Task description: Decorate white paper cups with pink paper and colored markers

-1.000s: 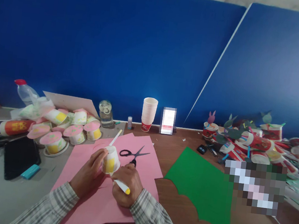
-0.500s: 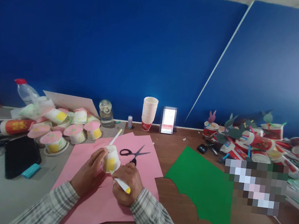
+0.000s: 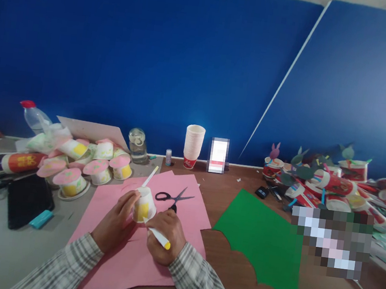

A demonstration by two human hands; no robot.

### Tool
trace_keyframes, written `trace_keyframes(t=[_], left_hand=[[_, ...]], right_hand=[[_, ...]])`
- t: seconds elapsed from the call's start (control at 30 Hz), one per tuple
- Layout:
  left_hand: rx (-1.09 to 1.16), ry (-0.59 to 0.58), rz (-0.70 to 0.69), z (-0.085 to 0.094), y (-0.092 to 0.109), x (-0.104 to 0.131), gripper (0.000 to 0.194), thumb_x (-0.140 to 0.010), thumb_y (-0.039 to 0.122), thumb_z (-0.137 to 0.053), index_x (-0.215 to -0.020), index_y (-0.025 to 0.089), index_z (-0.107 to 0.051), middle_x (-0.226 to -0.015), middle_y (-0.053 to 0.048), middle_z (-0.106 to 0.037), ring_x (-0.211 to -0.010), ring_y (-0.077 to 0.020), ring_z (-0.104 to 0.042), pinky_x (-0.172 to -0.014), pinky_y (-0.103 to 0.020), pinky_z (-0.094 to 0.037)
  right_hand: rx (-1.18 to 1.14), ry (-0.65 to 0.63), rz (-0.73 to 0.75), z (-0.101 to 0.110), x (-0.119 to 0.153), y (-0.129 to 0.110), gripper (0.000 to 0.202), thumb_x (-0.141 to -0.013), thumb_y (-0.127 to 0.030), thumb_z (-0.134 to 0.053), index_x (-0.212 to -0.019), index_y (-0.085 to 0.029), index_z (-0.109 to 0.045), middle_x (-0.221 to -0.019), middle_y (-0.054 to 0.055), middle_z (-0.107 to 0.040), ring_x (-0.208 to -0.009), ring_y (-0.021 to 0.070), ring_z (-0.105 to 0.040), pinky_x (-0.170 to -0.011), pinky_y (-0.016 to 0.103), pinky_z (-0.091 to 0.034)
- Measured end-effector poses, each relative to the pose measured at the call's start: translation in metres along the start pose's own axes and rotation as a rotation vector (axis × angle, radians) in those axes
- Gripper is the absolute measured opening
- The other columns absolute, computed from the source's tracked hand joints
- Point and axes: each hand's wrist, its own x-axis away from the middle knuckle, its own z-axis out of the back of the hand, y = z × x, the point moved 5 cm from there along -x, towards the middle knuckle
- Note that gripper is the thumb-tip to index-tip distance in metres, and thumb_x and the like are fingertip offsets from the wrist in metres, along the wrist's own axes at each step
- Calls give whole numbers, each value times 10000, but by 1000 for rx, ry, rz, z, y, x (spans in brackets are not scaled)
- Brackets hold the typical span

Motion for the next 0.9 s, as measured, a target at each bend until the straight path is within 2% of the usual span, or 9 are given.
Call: trace_keyframes(t=[0.1,0.27,0.43,0.57,0.7,0.83,0.9], left_hand=[[-4,-13,4,-2,-1,1,711,-669,217,-553,-1280,187,-192,-1257,-135,-388,-1182,-261,-373,-953,-450,-460],[-16,20,-16,-2,0,2,682,-684,212,-526,-1278,186,-191,-1253,-135,-400,-1181,-260,-375,-933,-458,-474],[-45,14,-49,0,3,0,689,-674,236,-541,-1271,154,-206,-1233,-154,-423,-1175,-272,-384,-920,-460,-485],[-40,18,-54,0,4,0,694,-678,200,-520,-1280,162,-176,-1243,-154,-412,-1184,-268,-371,-923,-470,-479],[-38,20,-35,1,4,0,669,-675,204,-524,-1265,157,-214,-1231,-153,-418,-1167,-268,-391,-904,-469,-495],[-74,26,-85,3,8,-1,625,-687,212,-530,-1245,158,-255,-1238,-153,-426,-1172,-271,-387,-902,-471,-497],[-77,36,-92,3,9,-1,635,-693,222,-526,-1255,153,-238,-1234,-157,-428,-1168,-270,-390,-905,-469,-496]], right_hand=[[-2,-50,6,-3,0,-1,245,-665,-59,-554,-820,-238,-618,-654,-26,-680,-576,166,-623,-634,320,-471],[-33,62,-6,2,-1,-2,293,-719,-85,-585,-966,-239,-613,-833,8,-713,-711,179,-656,-671,319,-493],[15,5,32,0,-3,-6,249,-687,-58,-572,-851,-238,-626,-678,-21,-689,-585,164,-630,-626,318,-486],[12,54,4,3,-3,-5,286,-727,-87,-597,-973,-233,-612,-825,12,-709,-701,176,-652,-667,320,-509],[18,30,42,1,-1,-5,269,-713,-78,-597,-926,-241,-623,-752,-4,-704,-643,175,-646,-648,332,-508],[8,82,11,2,0,-3,299,-729,-86,-602,-982,-246,-611,-812,13,-712,-703,190,-657,-658,337,-522],[13,66,14,1,-1,-3,306,-732,-89,-605,-993,-247,-609,-814,12,-715,-698,190,-658,-654,339,-521]])
